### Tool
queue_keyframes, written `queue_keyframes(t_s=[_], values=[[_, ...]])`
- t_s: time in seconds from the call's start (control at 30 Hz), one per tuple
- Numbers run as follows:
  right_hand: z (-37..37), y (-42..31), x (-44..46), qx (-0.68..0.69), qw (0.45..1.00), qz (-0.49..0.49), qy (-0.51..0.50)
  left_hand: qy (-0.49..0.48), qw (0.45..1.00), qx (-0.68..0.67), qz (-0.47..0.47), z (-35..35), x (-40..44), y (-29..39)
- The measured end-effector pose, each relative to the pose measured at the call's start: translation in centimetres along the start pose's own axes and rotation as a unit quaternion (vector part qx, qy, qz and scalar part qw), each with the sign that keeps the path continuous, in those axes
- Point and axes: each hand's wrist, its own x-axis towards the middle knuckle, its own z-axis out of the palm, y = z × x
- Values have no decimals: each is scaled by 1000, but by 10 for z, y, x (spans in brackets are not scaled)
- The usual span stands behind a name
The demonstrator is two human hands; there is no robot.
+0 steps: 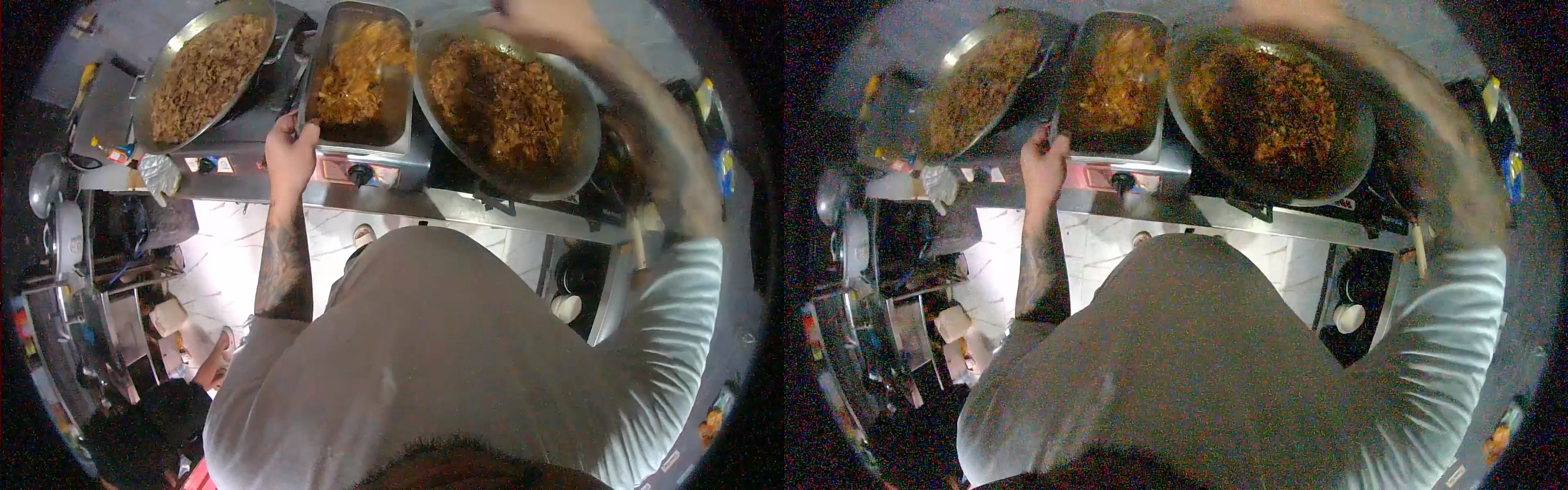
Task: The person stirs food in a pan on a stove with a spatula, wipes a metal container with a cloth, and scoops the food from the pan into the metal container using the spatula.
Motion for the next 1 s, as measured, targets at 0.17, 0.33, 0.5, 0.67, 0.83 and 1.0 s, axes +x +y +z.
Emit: queue_keyframes(t_s=[0.17,0.33,0.5,0.67,0.83,1.0], values=[[1,-37,10,-80,988,-105,82,27,1000,-2,6,1,0,0],[-2,-1,-10,-110,984,-106,85,30,999,-1,19,3,4,-7],[56,88,-32,151,981,19,119,19,999,31,36,0,5,-6],[96,181,-86,274,960,46,27,-3,1000,12,-5,-3,1,-1],[128,222,-140,72,985,147,58,-1,1000,-23,-11,0,0,1],[154,259,-147,-77,984,152,43,9,997,-71,-34,6,-2,4]])
